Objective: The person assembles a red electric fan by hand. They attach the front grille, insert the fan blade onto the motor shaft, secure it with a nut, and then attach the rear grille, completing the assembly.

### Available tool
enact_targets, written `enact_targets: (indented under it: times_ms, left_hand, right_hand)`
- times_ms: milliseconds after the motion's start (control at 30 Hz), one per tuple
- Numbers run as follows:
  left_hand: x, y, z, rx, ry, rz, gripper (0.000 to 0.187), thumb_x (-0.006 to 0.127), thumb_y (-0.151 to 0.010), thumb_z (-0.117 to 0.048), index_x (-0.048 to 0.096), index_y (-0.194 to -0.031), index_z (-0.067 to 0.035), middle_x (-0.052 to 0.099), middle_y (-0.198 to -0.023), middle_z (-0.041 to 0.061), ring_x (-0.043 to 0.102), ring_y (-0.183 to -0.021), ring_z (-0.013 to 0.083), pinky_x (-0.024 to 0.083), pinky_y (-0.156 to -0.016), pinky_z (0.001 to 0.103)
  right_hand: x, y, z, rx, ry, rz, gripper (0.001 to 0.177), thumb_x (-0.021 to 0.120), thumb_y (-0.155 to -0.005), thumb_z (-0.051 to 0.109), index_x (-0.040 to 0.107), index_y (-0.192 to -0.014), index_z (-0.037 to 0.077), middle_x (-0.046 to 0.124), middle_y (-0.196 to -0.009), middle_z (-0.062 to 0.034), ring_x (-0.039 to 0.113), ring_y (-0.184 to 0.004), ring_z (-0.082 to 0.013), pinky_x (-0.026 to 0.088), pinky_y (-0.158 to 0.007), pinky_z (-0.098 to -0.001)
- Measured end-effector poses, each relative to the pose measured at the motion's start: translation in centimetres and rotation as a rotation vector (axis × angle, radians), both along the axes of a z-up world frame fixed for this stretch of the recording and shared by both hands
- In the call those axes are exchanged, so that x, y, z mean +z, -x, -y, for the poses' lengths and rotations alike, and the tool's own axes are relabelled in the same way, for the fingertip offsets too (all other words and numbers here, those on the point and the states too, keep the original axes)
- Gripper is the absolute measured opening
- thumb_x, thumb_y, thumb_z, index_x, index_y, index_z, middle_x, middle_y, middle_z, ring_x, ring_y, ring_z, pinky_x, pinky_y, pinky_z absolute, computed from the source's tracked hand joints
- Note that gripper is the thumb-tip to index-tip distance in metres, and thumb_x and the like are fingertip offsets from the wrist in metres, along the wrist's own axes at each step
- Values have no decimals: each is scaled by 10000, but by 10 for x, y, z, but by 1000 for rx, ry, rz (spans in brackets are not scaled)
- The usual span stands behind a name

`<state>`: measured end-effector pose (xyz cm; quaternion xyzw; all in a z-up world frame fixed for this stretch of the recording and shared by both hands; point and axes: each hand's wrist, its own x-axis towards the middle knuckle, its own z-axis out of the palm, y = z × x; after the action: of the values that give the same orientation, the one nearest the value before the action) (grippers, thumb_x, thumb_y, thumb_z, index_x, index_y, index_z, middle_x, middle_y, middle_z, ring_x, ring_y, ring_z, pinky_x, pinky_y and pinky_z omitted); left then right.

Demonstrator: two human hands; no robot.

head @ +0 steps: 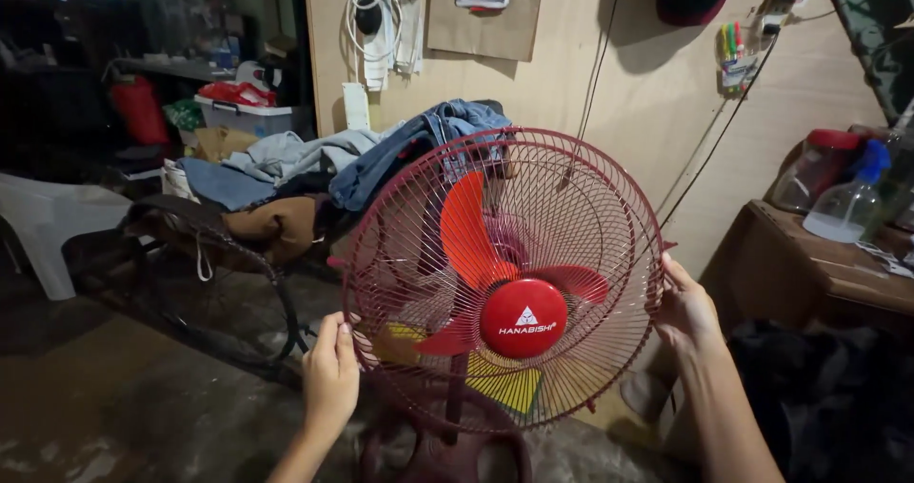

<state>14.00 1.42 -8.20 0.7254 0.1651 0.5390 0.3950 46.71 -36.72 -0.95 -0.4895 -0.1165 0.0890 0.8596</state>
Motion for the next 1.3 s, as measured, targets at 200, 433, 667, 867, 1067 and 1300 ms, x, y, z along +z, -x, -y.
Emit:
enact_targets:
  times_ms: [200,433,667,867,1067,1300]
  left_hand:
    - [-5,-9,-3,-50,83,4,221,469,-1051,-190,633,-1112,-56,710,-692,112,692,-567,213,530,-559,352]
    - [11,-8,1,18,51,19,241,463,-1060,-207,629,-1132,-48,709,-768,120,698,-646,210,523,-622,345]
    - [12,-9,3,39,33,30,237,483,-1057,-206,625,-1146,-38,704,-784,136,677,-648,237,519,-632,360]
    - [9,-9,0,36,93,-27,238,468,-1058,-206,638,-1136,-59,723,-745,123,699,-631,226,521,-621,367]
    - [3,-11,-1,19,49,9,235,461,-1065,-205,626,-1133,-52,726,-762,109,698,-632,216,525,-612,360]
    - [1,-13,0,-4,107,-34,248,456,-1066,-228,621,-1136,-56,700,-719,100,647,-571,200,501,-569,350]
  right_hand:
    - [-10,-9,-11,16,-24,5,174,581,-1043,352,641,-1064,189,604,-870,72,482,-684,-57,375,-622,-230]
    - [-17,-16,-18,18,-54,-42,185,598,-1027,360,646,-1078,189,600,-856,65,475,-669,-59,393,-627,-226]
    - [-25,-22,-15,22,-41,-30,181,601,-1024,373,654,-1049,202,571,-817,69,480,-653,-55,376,-587,-228]
    - [-24,-17,-18,57,-51,5,163,596,-1034,361,634,-1040,202,578,-833,85,471,-671,-47,353,-602,-221]
    - [-25,-13,-18,57,-41,-1,165,589,-1031,367,617,-1033,205,544,-800,87,457,-667,-47,356,-608,-225]
    - [-30,-18,-17,57,-55,36,168,590,-1045,362,631,-1046,199,585,-848,89,473,-681,-49,371,-626,-229]
